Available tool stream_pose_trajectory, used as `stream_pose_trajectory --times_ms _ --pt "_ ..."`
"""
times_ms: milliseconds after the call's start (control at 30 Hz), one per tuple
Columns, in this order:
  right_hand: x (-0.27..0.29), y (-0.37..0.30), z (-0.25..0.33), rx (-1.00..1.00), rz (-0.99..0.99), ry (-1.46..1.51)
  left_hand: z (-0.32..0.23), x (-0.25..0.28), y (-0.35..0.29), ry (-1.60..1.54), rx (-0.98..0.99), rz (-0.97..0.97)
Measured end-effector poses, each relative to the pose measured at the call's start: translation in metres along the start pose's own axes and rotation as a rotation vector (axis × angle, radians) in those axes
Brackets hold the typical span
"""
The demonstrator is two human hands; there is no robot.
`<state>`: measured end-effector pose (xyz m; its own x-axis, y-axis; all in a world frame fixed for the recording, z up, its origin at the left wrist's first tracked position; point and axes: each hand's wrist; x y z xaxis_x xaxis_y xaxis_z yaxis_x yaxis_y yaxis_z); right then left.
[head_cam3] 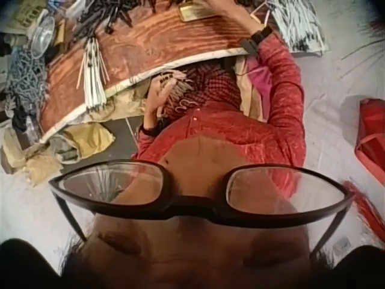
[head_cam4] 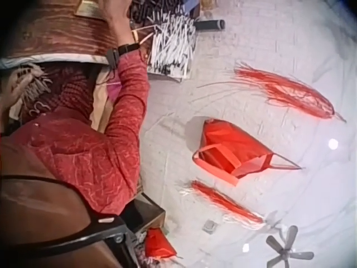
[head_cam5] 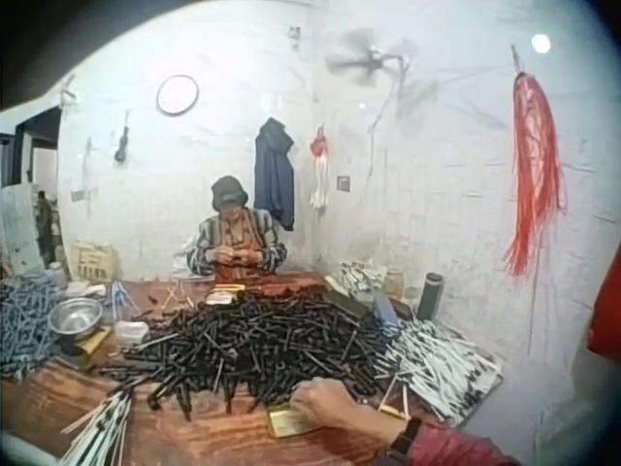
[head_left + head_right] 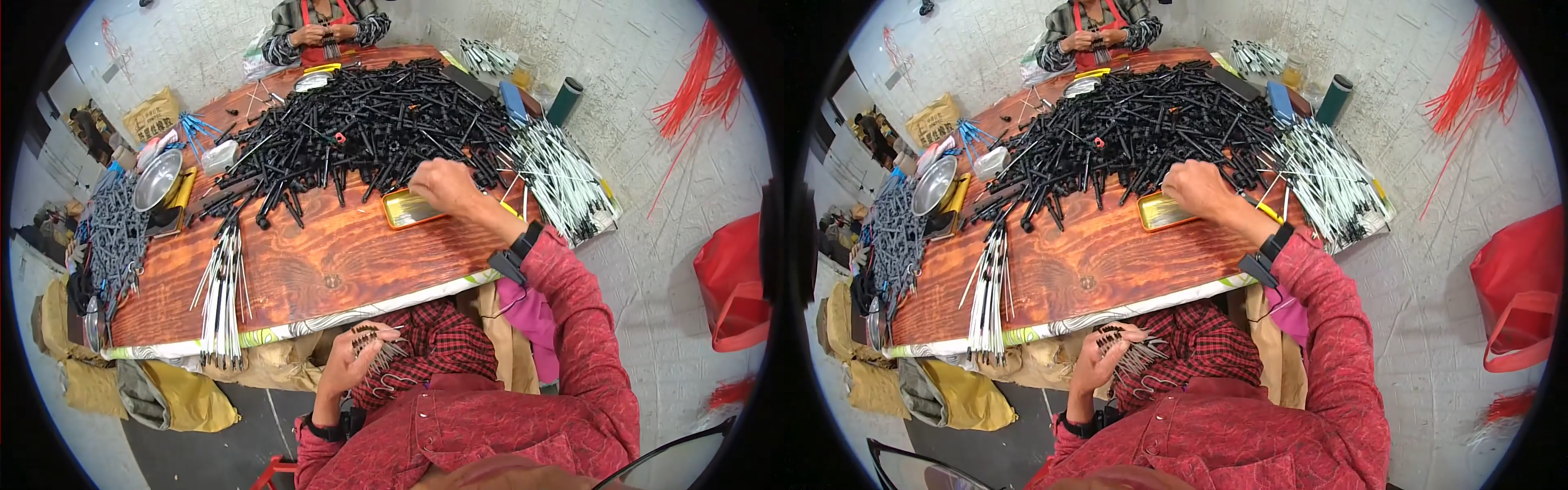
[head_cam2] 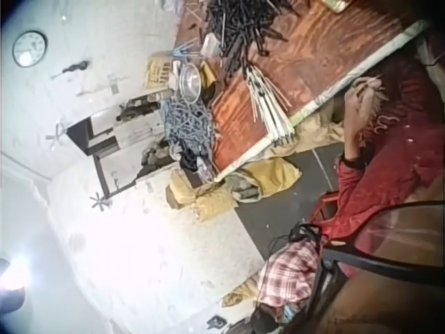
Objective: Assembling electrical cable components by attaching plastic connectors to bundles of wires.
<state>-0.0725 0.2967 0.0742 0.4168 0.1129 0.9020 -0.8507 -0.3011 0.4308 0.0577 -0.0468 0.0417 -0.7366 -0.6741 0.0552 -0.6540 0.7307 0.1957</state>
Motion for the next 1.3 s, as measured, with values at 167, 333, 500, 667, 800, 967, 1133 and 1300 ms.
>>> stream_pose_trajectory --times_ms 167,333,500,667,800,967,1133,1300 --pt "-0.005 0.079 -0.016 -0.063 -0.008 0.057 0.006 0.017 0.011 -0.045 0.049 0.012" --pt "-0.031 0.161 -0.015 -0.065 -0.096 0.123 0.007 0.032 0.017 -0.035 0.022 -0.001" --pt "-0.062 0.202 0.004 0.039 0.034 -0.068 0.011 0.047 0.005 -0.035 0.023 0.018" --pt "-0.081 0.213 0.031 0.038 0.054 -0.253 0.013 0.055 -0.007 -0.099 0.053 -0.010" --pt "-0.104 0.202 0.021 -0.024 -0.002 -0.303 0.014 0.060 0.000 -0.056 0.078 0.013" --pt "-0.047 0.193 0.041 -0.058 -0.270 -0.062 0.009 0.061 -0.016 -0.068 0.027 -0.035" --pt "-0.003 0.133 0.061 0.004 -0.074 0.417 0.017 0.055 -0.013 -0.144 0.003 0.020" --pt "0.033 0.005 0.155 0.125 0.323 1.027 0.015 0.046 -0.036 -0.143 0.015 -0.013"
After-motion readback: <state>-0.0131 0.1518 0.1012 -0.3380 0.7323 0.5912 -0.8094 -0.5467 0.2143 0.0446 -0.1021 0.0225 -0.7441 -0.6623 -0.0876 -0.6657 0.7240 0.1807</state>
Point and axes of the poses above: each hand's wrist, its own y-axis towards the middle knuckle, its own x-axis out of the back of the hand, z = x × y, and after that the axes turned 9 degrees about -y, right-handed
